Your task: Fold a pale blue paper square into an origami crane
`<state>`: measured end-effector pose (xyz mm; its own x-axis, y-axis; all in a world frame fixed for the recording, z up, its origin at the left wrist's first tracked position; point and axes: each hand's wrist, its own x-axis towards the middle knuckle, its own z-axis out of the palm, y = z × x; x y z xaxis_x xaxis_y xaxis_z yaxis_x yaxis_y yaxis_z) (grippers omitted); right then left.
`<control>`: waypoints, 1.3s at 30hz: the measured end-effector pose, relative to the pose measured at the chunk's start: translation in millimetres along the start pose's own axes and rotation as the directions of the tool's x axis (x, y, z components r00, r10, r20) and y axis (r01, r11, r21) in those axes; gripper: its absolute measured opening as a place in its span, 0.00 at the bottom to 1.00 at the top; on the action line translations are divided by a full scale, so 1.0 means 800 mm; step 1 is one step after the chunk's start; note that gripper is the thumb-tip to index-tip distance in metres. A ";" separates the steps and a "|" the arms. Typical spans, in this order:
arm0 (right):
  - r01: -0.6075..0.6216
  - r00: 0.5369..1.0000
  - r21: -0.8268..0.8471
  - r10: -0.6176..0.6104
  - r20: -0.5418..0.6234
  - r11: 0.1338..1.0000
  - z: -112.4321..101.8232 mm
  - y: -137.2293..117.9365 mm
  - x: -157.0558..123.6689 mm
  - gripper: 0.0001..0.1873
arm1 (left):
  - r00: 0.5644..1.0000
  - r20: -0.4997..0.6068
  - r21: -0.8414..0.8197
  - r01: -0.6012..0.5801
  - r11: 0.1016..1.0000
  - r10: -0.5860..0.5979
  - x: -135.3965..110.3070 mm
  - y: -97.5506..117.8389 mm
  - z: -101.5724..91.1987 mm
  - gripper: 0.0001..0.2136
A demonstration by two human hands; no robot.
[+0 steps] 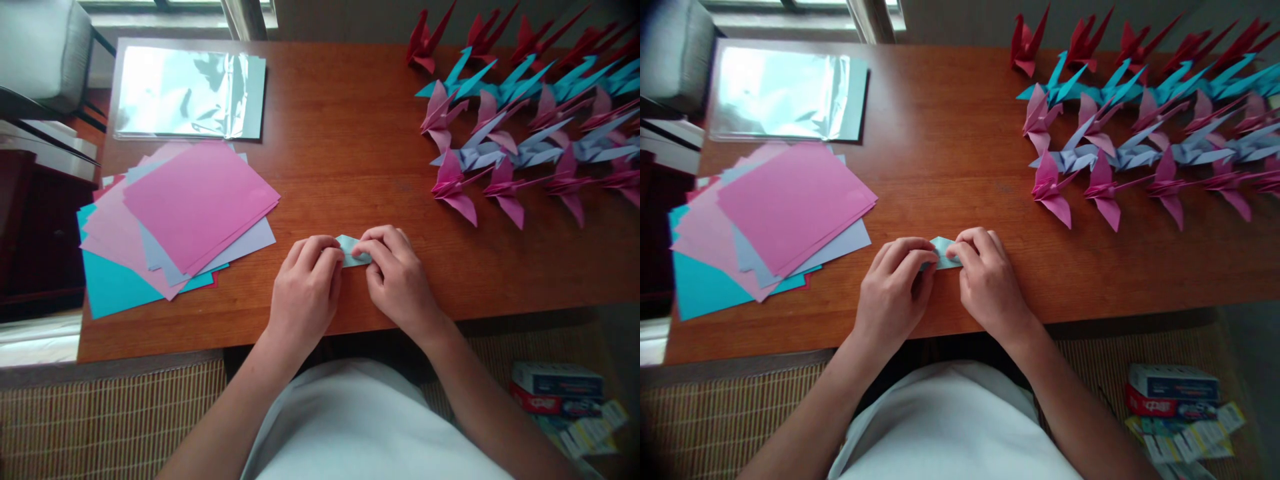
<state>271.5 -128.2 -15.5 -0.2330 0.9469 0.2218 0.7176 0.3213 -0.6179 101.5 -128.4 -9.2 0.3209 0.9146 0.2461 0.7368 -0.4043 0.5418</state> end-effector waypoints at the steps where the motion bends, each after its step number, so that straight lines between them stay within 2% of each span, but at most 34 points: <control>1: 0.001 1.000 0.007 -0.001 -0.001 1.000 -0.001 0.000 0.000 0.19 | 1.000 0.000 0.004 -0.002 1.000 0.002 0.000 0.000 0.000 0.06; 7: -0.013 1.000 0.006 0.013 -0.007 1.000 0.000 -0.004 0.002 0.06 | 1.000 -0.010 0.032 -0.015 0.999 0.015 0.000 0.000 0.001 0.06; 11: -0.007 1.000 -0.005 0.007 -0.006 1.000 0.001 -0.003 0.002 0.04 | 1.000 -0.005 0.051 -0.028 0.998 0.028 -0.001 0.000 -0.001 0.06; 16: -0.011 1.000 0.006 0.011 -0.003 1.000 0.001 -0.003 0.002 0.04 | 0.999 0.009 0.061 -0.054 0.997 0.054 -0.003 -0.005 -0.005 0.11; 24: -0.011 1.000 0.011 0.011 0.001 1.000 -0.001 -0.003 0.003 0.04 | 0.988 0.086 -0.011 -0.129 0.992 0.130 -0.005 -0.021 -0.016 0.16; 26: -0.010 1.000 0.013 0.010 -0.002 1.000 -0.002 -0.003 0.003 0.04 | 0.987 0.066 -0.001 -0.150 0.989 0.150 -0.009 -0.020 -0.017 0.17; 31: -0.016 0.999 0.049 0.018 -0.034 0.999 0.000 -0.002 0.002 0.06 | 0.976 -0.042 0.058 -0.212 0.976 0.214 -0.031 -0.001 -0.020 0.19; 35: 0.024 1.000 0.025 -0.023 -0.021 0.999 0.004 -0.001 0.001 0.17 | 0.980 0.079 0.168 -0.195 0.966 0.183 -0.048 0.019 -0.015 0.22; 39: 0.087 0.996 -0.107 -0.087 0.008 0.990 0.003 -0.005 -0.001 0.18 | 0.985 0.109 0.225 -0.159 0.961 0.137 -0.052 0.028 -0.012 0.22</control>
<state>267.2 -130.3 -14.6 -0.2993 0.9156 0.2686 0.7605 0.3990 -0.5123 99.2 -175.4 0.4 0.4818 0.8459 0.2286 0.7913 -0.5321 0.3013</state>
